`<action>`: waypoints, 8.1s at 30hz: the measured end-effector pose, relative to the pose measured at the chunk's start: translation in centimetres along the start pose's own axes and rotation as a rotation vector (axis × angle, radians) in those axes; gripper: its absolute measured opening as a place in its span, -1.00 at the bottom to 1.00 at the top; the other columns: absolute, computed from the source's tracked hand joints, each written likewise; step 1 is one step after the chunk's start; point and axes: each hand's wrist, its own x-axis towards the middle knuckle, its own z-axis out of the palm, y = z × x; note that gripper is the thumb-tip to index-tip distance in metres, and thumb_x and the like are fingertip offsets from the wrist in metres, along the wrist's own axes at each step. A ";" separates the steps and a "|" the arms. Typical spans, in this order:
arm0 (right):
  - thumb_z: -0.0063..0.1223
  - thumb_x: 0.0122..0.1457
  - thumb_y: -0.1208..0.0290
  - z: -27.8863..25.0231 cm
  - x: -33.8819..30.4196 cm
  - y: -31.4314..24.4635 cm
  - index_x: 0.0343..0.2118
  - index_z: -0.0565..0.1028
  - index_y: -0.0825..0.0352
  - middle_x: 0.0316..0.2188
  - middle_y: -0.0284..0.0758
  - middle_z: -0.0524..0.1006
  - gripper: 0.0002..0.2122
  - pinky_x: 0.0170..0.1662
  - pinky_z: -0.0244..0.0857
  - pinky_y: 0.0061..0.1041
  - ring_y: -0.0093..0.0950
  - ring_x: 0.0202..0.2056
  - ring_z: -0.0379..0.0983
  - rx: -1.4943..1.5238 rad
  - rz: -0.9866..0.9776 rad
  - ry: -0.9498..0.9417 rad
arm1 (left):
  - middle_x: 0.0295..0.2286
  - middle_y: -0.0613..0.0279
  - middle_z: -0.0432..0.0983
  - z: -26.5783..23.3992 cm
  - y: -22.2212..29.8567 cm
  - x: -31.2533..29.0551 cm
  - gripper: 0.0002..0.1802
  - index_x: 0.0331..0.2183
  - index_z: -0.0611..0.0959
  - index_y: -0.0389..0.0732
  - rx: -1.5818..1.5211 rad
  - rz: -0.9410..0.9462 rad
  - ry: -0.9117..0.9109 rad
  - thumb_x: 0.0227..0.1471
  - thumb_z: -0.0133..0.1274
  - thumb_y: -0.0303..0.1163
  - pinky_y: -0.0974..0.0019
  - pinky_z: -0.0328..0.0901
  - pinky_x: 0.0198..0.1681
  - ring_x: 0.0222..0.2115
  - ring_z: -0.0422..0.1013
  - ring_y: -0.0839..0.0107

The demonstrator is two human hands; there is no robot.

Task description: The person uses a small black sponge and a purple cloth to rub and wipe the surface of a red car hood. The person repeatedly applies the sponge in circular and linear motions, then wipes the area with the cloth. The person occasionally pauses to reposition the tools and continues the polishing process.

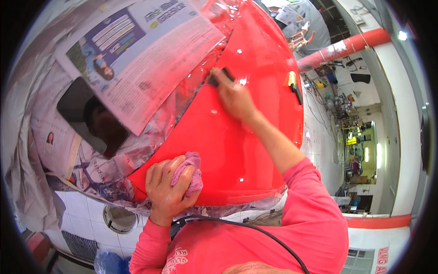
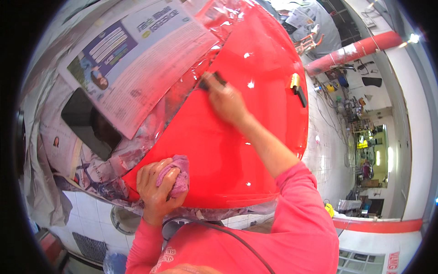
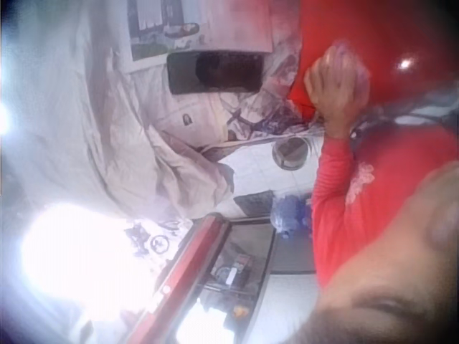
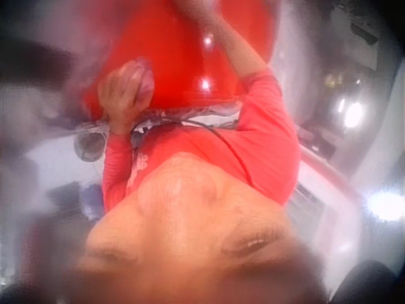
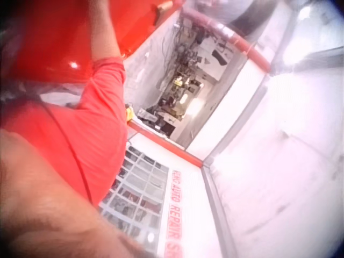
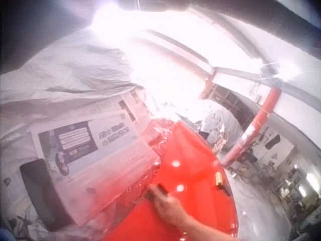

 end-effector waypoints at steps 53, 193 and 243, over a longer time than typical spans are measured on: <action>0.23 0.14 0.17 2.1 -16.5 -1.3 -0.31 0.70 0.07 0.05 -0.44 0.57 -0.84 -0.01 0.29 -0.03 -0.27 0.11 0.42 -0.185 -0.053 0.546 | 0.10 -0.21 0.56 1.1 -1.9 17.4 -0.31 0.36 0.44 0.11 0.475 -0.127 -0.283 0.22 0.08 -0.37 -0.01 0.50 -0.26 -0.21 0.65 -0.04; 0.39 0.12 0.03 -9.5 -28.6 36.3 -0.22 0.77 0.03 -0.05 -0.49 0.65 -0.74 0.03 0.49 -0.26 -0.37 -0.01 0.54 -0.206 0.446 0.738 | 0.39 -0.15 0.18 30.5 -1.0 33.2 -0.24 0.40 0.29 -0.28 0.369 0.599 -0.805 0.37 0.00 -0.05 0.02 0.17 0.40 0.42 0.10 -0.07; 0.35 0.15 -0.02 -8.6 -28.8 37.1 -0.20 0.78 -0.01 -0.01 -0.50 0.64 -0.73 0.03 0.46 -0.22 -0.38 0.03 0.52 -0.202 0.532 0.757 | 0.40 -0.26 0.13 23.5 11.9 16.5 0.01 0.39 0.28 -0.38 0.315 0.661 -1.021 0.17 0.17 0.09 -0.08 0.00 0.50 0.45 0.02 -0.16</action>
